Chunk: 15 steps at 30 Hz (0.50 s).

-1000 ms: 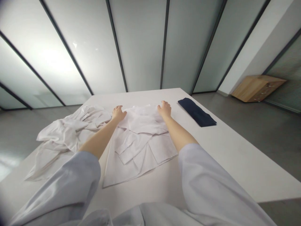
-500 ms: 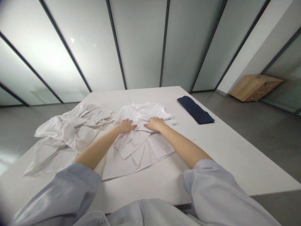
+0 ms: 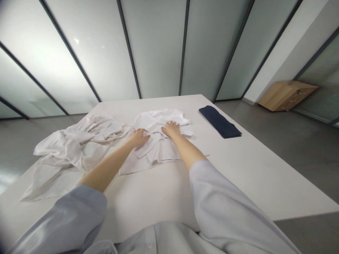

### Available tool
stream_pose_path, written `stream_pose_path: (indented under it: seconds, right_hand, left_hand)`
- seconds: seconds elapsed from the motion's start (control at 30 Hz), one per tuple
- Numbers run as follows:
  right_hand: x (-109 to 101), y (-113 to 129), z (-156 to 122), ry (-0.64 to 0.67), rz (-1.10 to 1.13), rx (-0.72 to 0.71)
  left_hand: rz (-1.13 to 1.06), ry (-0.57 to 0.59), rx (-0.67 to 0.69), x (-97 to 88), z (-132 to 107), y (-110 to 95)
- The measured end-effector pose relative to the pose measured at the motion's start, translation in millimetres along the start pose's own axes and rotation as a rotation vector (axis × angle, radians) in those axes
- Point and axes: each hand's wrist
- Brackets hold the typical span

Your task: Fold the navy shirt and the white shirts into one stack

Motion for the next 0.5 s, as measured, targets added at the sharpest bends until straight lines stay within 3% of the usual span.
stream_pose_path:
  seconds: [0.1,0.23,0.4,0.5]
  right_hand:
    - [-3.9,-6.8,6.7,-0.018,0.049,-0.025]
    - [-8.3,-13.6,-2.9,-0.102,0.076,-0.096]
    - [-14.9,-11.4,-41.3,-0.245,0.015,-0.197]
    - [-19.1,-17.1,-68.8,-0.262,-0.019,-0.215]
  left_hand:
    - [0.057,0.080,-0.081,5.8,-14.2,0.5]
    - [0.074,0.022,-0.055,15.4,-16.0,5.5]
    - [0.022,-0.049,0.026,16.4,0.1,15.4]
    - [-0.090,-0.060,0.064,10.7,9.5,27.8]
Point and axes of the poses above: each hand's wrist, its own z-axis towards the middle knuckle, its own x-axis out of the palm, y = z × x, and after that the axes turned 12 degrees about -x, right-handed
